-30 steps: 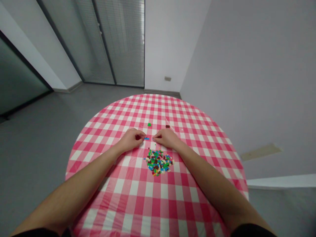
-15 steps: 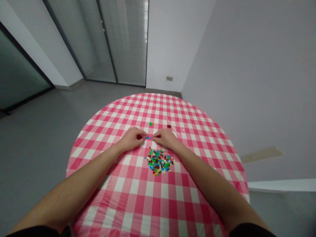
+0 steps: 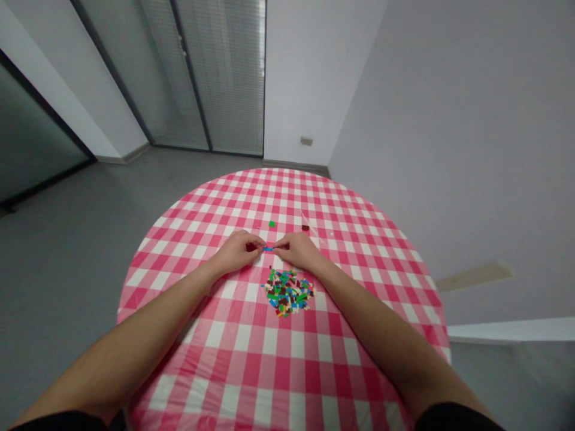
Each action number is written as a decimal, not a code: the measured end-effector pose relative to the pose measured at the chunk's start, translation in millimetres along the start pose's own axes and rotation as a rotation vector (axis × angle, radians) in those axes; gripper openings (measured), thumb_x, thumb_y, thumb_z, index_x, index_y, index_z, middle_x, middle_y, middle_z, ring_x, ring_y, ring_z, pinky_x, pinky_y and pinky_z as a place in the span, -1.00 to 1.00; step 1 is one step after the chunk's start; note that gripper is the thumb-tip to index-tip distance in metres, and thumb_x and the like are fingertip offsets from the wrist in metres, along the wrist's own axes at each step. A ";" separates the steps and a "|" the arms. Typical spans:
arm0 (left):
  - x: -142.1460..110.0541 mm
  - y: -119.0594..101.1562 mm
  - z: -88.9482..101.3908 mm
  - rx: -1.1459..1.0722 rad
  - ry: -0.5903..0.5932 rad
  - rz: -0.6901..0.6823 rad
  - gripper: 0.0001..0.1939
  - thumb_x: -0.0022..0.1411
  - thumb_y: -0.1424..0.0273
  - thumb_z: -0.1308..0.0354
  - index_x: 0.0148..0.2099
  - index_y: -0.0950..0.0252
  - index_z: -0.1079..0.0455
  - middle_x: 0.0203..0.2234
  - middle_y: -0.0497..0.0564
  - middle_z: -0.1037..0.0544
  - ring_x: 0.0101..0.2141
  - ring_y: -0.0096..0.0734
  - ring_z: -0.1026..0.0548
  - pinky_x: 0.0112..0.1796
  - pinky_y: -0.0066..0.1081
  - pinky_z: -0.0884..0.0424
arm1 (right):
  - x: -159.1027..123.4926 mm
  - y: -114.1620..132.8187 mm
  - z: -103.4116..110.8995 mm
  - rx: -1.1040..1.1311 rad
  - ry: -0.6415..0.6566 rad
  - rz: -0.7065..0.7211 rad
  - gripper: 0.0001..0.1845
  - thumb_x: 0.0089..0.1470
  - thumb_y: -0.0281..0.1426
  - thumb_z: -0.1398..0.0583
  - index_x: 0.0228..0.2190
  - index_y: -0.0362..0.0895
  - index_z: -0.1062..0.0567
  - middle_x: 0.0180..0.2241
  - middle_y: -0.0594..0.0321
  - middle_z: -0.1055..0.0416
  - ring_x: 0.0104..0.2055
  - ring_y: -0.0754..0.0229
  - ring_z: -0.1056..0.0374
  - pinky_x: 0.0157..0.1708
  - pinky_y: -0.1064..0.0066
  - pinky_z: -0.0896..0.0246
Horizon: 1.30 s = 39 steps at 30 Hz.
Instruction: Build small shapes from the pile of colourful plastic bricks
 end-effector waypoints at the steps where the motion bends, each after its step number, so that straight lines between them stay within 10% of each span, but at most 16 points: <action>1: 0.0 0.4 0.1 -0.002 0.001 0.005 -0.79 0.11 0.45 -0.15 -0.21 0.24 -0.58 -0.40 -0.01 -0.62 -0.34 -0.33 -0.50 -0.27 -0.39 -0.37 | -0.3 0.6 -0.2 -0.008 0.002 0.001 -0.79 0.12 -0.38 -0.23 -0.25 -0.04 -0.68 -0.35 0.22 -0.62 -0.38 0.23 -0.44 -0.40 0.47 -0.13; 39: -3.0 -6.9 3.0 -0.060 0.028 0.011 -0.79 0.12 0.43 -0.14 -0.22 0.24 -0.58 -0.37 0.05 -0.62 -0.28 -0.29 -0.51 -0.22 -0.31 -0.41 | -13.0 24.9 -1.1 0.144 0.233 0.113 -0.91 0.02 -0.44 -0.30 -0.42 -0.16 -0.66 -0.52 0.28 -0.53 -0.49 0.30 -0.34 -0.47 0.51 -0.04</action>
Point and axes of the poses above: each hand's wrist, its own x-axis towards the middle knuckle, its own z-axis out of the back of the hand, y = z × x, the point moved 4 cm from there along x, towards the middle knuckle
